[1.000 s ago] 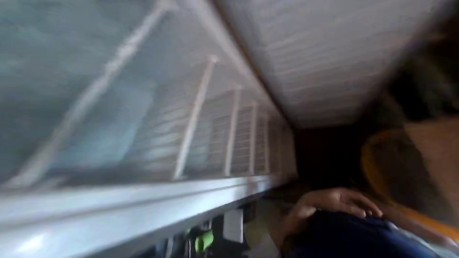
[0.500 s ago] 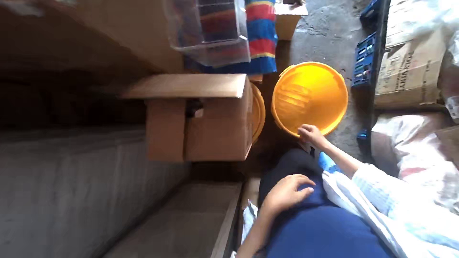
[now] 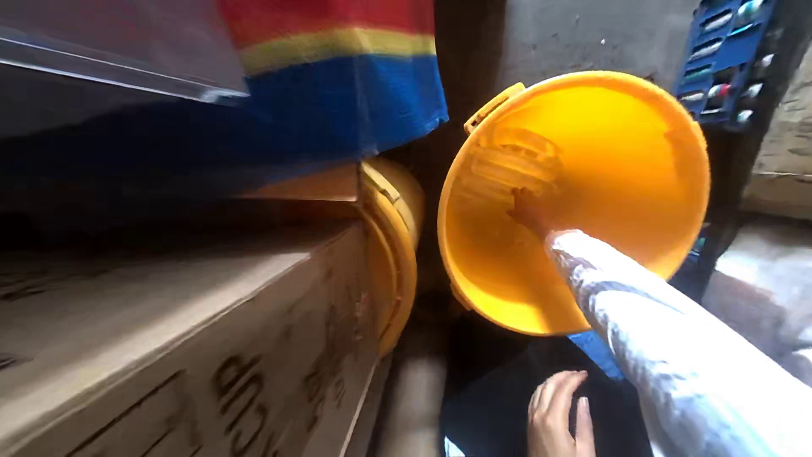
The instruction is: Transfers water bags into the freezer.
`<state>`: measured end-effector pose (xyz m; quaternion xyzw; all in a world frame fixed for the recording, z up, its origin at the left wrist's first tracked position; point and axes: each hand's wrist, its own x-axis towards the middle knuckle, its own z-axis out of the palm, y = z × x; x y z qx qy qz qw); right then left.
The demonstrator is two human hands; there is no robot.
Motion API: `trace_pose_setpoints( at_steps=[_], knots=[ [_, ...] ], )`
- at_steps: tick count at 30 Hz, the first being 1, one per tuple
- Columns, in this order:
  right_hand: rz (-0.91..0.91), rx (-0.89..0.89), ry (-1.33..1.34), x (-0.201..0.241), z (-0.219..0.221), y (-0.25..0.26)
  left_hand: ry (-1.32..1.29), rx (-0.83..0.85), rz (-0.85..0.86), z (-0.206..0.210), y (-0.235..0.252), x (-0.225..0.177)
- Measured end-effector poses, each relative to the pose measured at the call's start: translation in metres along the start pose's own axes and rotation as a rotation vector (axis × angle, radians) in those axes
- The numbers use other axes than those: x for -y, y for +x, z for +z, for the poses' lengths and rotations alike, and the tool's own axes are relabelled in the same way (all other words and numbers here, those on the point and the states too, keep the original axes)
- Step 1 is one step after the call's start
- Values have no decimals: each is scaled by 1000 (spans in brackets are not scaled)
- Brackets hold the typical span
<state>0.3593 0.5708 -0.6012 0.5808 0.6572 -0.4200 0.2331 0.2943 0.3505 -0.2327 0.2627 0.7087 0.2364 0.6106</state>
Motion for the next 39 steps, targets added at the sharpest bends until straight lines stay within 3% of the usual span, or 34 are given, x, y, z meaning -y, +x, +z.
trace_pose_setpoints(
  at_steps=[6,10,14,18,21,23,27,29,32,34,36,39],
  knots=[
    [-116,-224,-253,-15,50,33,-67,-46,-54,14,21,7],
    [-183,-146,-209,-24,40,32,-97,-46,-59,19,19,2],
    [-2,309,-56,5,-29,-2,-38,-53,-9,16,15,-9],
    [144,651,461,19,-106,-107,177,-209,144,13,11,-10],
    [57,981,509,18,-166,-188,455,-325,314,6,12,-18],
    [-2,1173,505,26,-202,-243,611,-305,407,0,13,-34],
    [-265,1379,435,49,-244,-301,598,-283,600,-9,10,-83],
    [-378,1324,554,40,-241,-297,515,-226,587,-20,9,-99],
    [-333,1103,789,32,-221,-247,264,-65,394,-29,9,-93],
    [-120,780,857,10,-174,-183,111,14,272,-31,11,-75],
    [274,427,971,-19,-99,-116,18,71,227,-30,14,-59],
    [617,98,994,-42,-3,-51,-56,151,198,-30,18,-50]
  ],
)
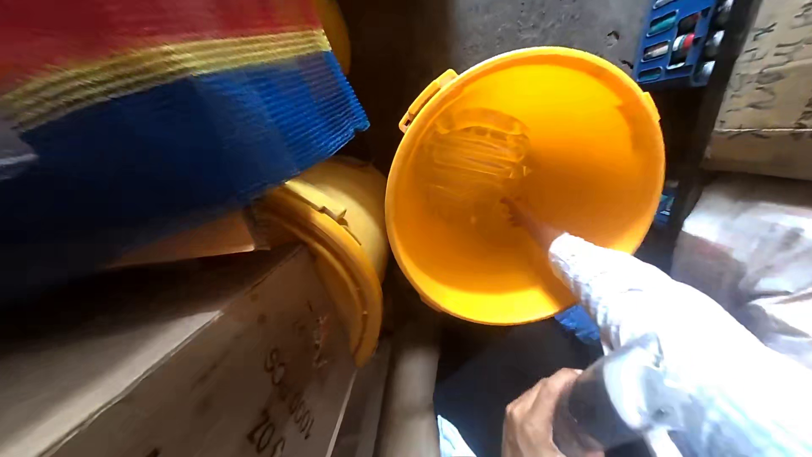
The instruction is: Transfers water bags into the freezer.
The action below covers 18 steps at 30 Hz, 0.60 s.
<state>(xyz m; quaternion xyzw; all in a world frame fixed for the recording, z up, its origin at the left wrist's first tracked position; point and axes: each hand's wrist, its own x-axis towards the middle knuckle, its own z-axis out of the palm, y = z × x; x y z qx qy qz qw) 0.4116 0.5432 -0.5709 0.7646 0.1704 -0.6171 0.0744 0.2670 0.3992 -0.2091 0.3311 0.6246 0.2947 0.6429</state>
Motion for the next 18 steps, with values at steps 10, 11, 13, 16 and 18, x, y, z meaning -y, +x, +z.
trace_pose_setpoints(
  at_steps=[10,11,13,16,18],
  knots=[
    [99,-353,-398,-28,52,56,-150,-181,-115,-3,-25,32],
    [91,-258,-315,-20,34,32,-203,-182,-115,-1,-32,30],
    [-66,-76,-175,-14,-11,-18,-294,-178,-102,5,-46,22],
    [-127,167,-97,4,-78,-85,-393,-197,-38,12,-64,2],
    [19,258,-122,17,-112,-110,-507,-222,63,11,-76,-20]
  ],
)
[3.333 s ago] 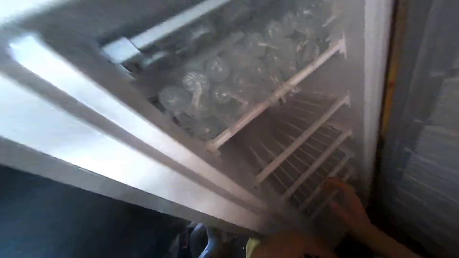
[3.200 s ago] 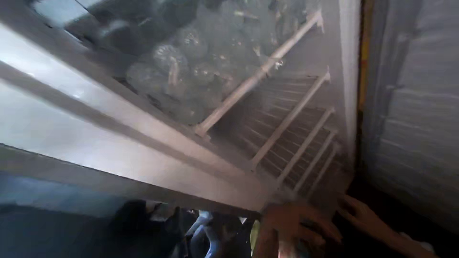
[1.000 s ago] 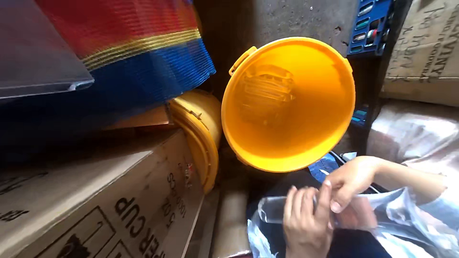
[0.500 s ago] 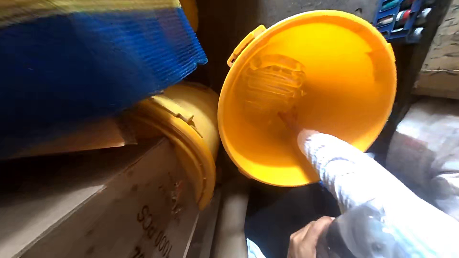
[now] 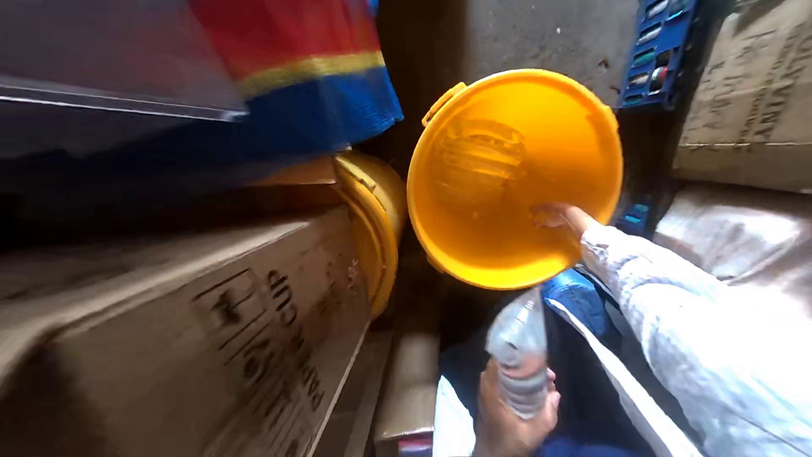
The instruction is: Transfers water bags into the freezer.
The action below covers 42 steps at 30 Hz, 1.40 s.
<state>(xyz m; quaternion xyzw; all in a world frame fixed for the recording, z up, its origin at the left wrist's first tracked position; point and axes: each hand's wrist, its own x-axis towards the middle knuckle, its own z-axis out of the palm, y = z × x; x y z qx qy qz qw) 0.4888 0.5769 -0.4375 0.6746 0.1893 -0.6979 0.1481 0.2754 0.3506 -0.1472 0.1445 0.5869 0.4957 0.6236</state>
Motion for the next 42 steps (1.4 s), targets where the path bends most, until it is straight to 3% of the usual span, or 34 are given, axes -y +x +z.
trace_pose_setpoints(
  at_steps=[3,6,9,13,17,20,22,27,31,34,39,42],
  knots=[
    [39,283,-185,5,-11,-92,-190,-2,130,6,-18,-42],
    [-189,493,-279,-15,-14,-228,-338,-44,239,6,-44,-80],
    [-364,529,-284,-4,12,-386,-447,-118,308,7,-73,-118],
    [-762,894,-539,15,52,-484,-535,-118,443,4,-126,-163],
    [-1006,1114,-1002,49,147,-523,-506,-15,722,-23,-204,-205],
    [-1154,1324,-1211,50,255,-538,-421,-119,985,-57,-261,-219],
    [-1109,1495,-1210,37,325,-544,-418,-241,1078,-81,-302,-215],
    [-714,2013,-1095,-44,501,-551,-406,-446,1245,-138,-392,-188],
    [-511,2251,-1007,-113,596,-572,-244,-595,1391,-182,-450,-165],
    [-358,2240,-1040,-140,651,-595,-144,-886,1416,-195,-484,-152],
    [-555,1818,-1440,-150,767,-672,-10,-1411,1188,-195,-520,-128],
    [-713,1818,-1667,-167,869,-714,68,-1654,977,-197,-520,-123]
  ],
)
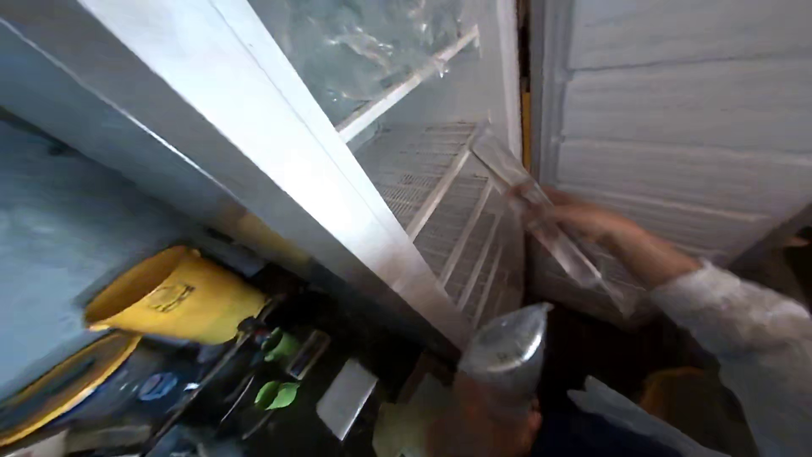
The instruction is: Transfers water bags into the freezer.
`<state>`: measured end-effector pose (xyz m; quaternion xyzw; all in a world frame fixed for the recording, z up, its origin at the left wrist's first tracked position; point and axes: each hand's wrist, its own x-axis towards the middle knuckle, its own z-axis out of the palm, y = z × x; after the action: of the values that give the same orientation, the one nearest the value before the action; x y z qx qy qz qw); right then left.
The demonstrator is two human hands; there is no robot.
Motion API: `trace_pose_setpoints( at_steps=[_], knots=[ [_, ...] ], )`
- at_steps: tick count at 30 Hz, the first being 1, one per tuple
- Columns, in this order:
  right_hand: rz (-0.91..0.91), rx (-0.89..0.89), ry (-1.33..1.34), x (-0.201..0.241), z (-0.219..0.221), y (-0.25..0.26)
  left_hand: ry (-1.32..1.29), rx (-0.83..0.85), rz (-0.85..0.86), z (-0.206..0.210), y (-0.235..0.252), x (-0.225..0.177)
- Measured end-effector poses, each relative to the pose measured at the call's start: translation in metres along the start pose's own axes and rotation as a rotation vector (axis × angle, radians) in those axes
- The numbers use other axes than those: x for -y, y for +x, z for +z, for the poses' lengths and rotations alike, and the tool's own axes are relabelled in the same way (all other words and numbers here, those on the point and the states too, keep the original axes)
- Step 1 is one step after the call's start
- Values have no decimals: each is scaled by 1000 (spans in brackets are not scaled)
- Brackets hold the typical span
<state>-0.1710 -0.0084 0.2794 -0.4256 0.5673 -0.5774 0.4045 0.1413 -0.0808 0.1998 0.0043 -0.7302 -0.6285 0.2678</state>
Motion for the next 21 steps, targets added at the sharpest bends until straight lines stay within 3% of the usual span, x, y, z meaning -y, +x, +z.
trace_pose_setpoints(
  at_steps=[2,4,9,13,18,21],
  knots=[
    [-58,75,-125,15,-31,67,17,-38,-44,7,6,6],
    [3,110,-268,47,-37,125,-54,-84,-124,19,17,12],
    [55,267,-360,89,-7,232,-24,-171,-155,41,56,29],
    [83,390,-421,103,56,261,26,-262,-169,58,76,44],
    [-196,574,-669,90,129,271,126,-363,-182,72,81,41],
    [-323,639,-1005,93,158,267,197,-449,-204,75,74,43]
  ],
)
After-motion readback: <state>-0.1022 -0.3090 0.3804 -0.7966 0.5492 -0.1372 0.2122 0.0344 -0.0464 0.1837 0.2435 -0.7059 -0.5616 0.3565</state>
